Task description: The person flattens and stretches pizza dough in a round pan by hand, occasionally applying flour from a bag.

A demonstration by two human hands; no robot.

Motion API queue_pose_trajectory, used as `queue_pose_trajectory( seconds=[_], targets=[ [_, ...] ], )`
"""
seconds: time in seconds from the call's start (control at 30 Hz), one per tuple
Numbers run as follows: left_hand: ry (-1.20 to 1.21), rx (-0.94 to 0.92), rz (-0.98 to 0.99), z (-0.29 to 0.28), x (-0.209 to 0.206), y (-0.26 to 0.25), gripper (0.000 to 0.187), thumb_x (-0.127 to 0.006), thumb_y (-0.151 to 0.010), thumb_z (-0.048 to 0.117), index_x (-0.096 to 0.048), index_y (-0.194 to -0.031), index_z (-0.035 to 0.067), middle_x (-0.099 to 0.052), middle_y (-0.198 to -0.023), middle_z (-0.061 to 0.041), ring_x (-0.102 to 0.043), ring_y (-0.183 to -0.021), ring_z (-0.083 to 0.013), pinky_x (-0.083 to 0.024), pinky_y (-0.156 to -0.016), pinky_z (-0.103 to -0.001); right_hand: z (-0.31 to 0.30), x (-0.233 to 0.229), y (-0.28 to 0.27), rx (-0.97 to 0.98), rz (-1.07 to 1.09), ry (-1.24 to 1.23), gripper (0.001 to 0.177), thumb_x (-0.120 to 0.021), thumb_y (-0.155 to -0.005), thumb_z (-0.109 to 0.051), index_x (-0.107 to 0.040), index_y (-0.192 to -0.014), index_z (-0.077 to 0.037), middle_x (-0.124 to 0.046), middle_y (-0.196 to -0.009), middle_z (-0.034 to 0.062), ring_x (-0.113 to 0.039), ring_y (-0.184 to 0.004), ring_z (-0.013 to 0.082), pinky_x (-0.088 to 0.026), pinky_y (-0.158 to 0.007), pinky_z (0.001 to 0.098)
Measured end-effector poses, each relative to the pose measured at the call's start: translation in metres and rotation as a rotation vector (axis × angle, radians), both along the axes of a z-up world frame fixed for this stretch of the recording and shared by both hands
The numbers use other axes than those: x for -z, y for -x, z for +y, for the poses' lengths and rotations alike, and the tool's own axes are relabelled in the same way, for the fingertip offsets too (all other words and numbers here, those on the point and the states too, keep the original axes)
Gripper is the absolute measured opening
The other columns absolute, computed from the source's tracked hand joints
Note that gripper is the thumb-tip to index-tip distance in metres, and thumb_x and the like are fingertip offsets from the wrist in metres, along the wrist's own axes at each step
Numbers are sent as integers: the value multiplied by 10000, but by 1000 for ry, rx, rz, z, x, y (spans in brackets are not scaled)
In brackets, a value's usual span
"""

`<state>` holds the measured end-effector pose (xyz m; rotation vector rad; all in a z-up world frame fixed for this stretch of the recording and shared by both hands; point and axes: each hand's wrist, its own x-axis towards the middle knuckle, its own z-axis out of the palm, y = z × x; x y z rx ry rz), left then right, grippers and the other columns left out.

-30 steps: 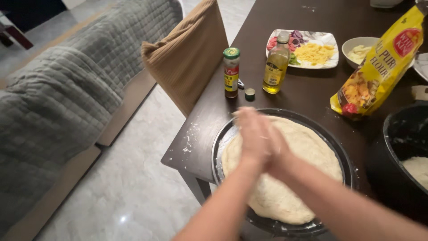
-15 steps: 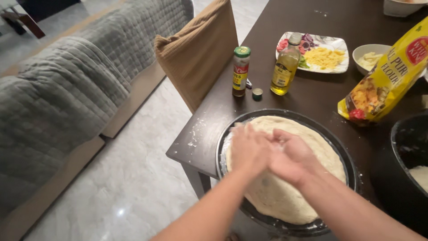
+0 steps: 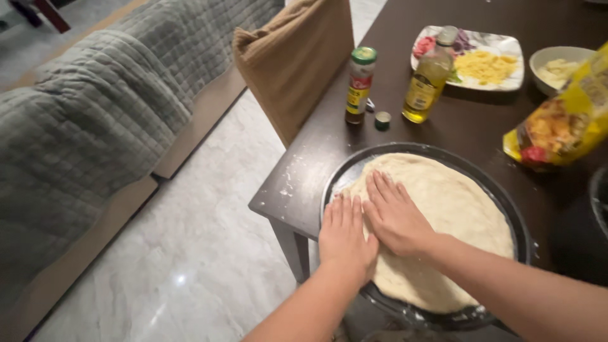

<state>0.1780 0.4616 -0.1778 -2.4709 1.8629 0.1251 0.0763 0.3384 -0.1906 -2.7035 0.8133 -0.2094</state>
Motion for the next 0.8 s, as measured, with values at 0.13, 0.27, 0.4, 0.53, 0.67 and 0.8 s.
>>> queue_pose_trajectory(
  seconds=[0.13,0.27,0.4,0.53,0.67,0.8],
  targets=[
    [-92,-37,-10,-11,-16,0,820,-357,-958,469,-129,-1585,-8,-95,-1679,-201,-16,-1559,-332,25,-1226,-444,-12,11,-10,20,157,17,692,-334,-1041,-382,-108,-1587,-22,-70,-1667,192,-69,-1543,382,-65,-1196,520],
    [-127,13,-48,-13,-53,-7,818,-414,-931,440,-218,-1577,-22,-161,-1671,-223,-65,-1542,-390,-32,-1219,-512,-65,-28,-10,-121,138,-294,702,-609,-908,-353,-483,-1481,31,-481,-1540,197,-434,-1412,317,-391,-1109,413],
    [165,95,261,7,-72,-44,411,-510,-965,166,-609,-1349,58,-536,-1445,-194,-427,-1391,-391,-278,-1200,-528,-86,-82,30,396,-468,-895,396,-665,-887,-171,-701,-1268,-69,-733,-1205,47,-673,-1106,126,-556,-908,319],
    [569,66,352,-5,-54,-59,417,-558,-892,97,-622,-1294,5,-560,-1385,-202,-451,-1371,-386,-261,-1170,-525,-46,-76,38,411,-298,-536,294,-685,-869,-181,-790,-1131,-97,-795,-1015,65,-710,-814,193,-580,-737,347],
    [563,113,316,-22,-41,-64,387,-534,-947,84,-610,-1312,-18,-551,-1413,-201,-428,-1404,-381,-263,-1197,-514,0,-65,15,201,-229,-364,230,-796,-783,-240,-830,-969,-109,-772,-919,70,-735,-834,176,-572,-791,329],
    [573,52,356,-21,-41,-62,421,-525,-911,57,-605,-1318,-14,-525,-1439,-208,-400,-1425,-381,-240,-1203,-502,17,-69,2,318,-240,-325,208,-789,-788,-246,-818,-916,-84,-733,-925,91,-723,-859,215,-560,-811,356]
  ],
)
